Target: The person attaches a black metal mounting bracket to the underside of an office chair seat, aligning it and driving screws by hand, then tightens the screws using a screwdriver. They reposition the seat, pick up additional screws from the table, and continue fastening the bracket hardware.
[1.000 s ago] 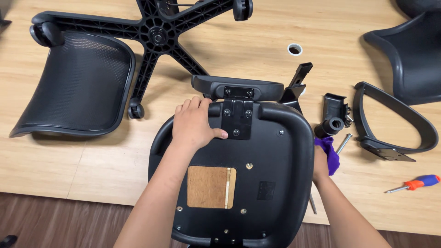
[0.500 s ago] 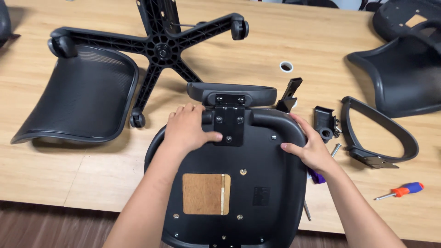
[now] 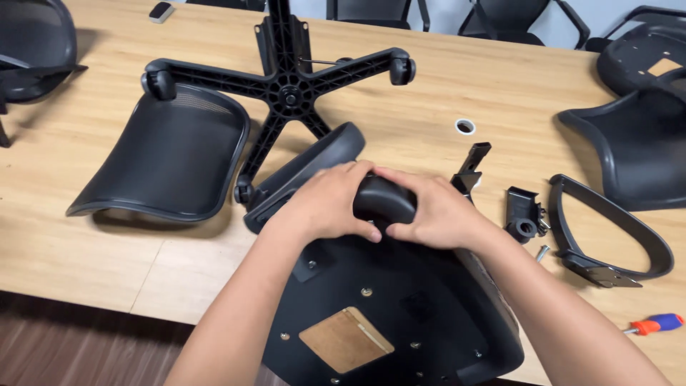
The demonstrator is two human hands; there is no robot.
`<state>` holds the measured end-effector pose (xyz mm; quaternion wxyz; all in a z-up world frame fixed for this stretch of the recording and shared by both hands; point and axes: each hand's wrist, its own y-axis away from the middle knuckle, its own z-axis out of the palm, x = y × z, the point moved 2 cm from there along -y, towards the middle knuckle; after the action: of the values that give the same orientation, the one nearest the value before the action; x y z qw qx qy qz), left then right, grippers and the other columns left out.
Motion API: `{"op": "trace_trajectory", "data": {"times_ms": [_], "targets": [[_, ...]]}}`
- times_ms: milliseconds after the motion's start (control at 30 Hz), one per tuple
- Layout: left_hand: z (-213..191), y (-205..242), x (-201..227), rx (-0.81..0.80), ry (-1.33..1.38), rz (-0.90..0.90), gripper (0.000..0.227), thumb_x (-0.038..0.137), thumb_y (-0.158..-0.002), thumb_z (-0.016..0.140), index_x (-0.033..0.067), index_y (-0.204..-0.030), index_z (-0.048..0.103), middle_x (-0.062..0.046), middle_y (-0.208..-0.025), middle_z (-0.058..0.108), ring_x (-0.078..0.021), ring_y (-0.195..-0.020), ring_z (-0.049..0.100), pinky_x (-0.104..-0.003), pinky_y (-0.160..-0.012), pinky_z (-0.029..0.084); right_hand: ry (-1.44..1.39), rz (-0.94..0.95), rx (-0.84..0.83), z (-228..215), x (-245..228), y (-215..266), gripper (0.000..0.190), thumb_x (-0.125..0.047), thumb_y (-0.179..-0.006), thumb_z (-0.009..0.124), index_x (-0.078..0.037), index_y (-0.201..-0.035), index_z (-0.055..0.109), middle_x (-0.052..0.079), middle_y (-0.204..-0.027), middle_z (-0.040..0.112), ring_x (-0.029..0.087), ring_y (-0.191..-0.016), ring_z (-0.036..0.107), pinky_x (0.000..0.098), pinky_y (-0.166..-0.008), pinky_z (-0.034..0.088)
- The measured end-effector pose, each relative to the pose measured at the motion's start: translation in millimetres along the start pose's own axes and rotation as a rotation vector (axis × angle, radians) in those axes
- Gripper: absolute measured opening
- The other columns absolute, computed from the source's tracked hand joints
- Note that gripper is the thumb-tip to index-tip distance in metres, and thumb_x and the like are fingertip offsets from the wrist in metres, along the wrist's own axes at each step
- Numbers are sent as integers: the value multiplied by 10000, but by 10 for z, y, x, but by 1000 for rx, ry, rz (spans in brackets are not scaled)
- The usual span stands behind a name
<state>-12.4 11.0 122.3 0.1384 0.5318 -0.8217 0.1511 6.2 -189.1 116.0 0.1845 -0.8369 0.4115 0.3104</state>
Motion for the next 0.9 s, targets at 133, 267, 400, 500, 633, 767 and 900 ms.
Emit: {"op": "trace_trajectory", "data": {"times_ms": [133, 267, 400, 500, 633, 767, 900], "targets": [[61, 112, -168, -115, 279, -124, 905, 386, -496, 963, 111, -1278, 602, -148, -1157, 721, -345, -1131, 674, -424, -962, 531, 39, -118, -33, 171, -201, -87, 940, -229, -642, 886, -145, -1486, 481, 191, -1291, 699, 323, -1186, 685, 376, -1008, 514], [117, 256, -476, 59, 327, -258, 828, 351, -468, 990, 117, -1204, 689, -139, -1068, 754, -306, -1034, 723, -400, -911, 552, -170, 92, -69, 289, 116, -82, 1035, -372, -648, 874, -209, -1552, 398, 137, -1393, 619, 308, -1229, 667, 415, -1024, 531], [185, 341, -648, 92, 400, -294, 787, 295, -450, 996, 115, -1168, 726, -110, -1040, 785, -259, -1013, 754, -356, -917, 560, -293, 112, -195, 354, 512, 243, 1139, -398, -645, 925, -157, -1593, 341, 117, -1557, 514, 287, -1436, 513, 448, -1192, 369], [173, 392, -678, 120, 399, -265, 782, 264, -459, 1000, 103, -1173, 722, -108, -1056, 782, -237, -1028, 753, -349, -934, 558, -471, 170, -295, 388, 634, 656, 1228, -316, -581, 965, -144, -1602, 303, 138, -1558, 505, 295, -1485, 445, 437, -1235, 286], [129, 390, -638, 98, 368, -306, 784, 254, -470, 991, 115, -1192, 718, -104, -1056, 784, -231, -1018, 745, -352, -924, 555, -305, 206, -274, 380, 750, 1110, 1322, -227, -524, 1008, -148, -1592, 232, 143, -1602, 387, 304, -1476, 368, 421, -1188, 281], [112, 443, -661, 79, 364, -362, 785, 264, -474, 989, 110, -1193, 712, -107, -1048, 786, -228, -1003, 752, -351, -915, 565, -122, 538, -354, 315, 664, 1210, 1262, -193, -565, 941, -267, -1615, 245, 94, -1399, 605, 222, -1301, 594, 327, -1104, 453], [-35, 636, -679, 139, 282, -394, 787, 293, -497, 985, 89, -1202, 698, -121, -1050, 774, -244, -998, 755, -364, -912, 570, -116, 376, -272, 170, 805, 989, 1175, -75, -514, 844, -270, -1573, 374, 97, -1269, 686, 240, -1184, 675, 340, -1026, 513]]}}
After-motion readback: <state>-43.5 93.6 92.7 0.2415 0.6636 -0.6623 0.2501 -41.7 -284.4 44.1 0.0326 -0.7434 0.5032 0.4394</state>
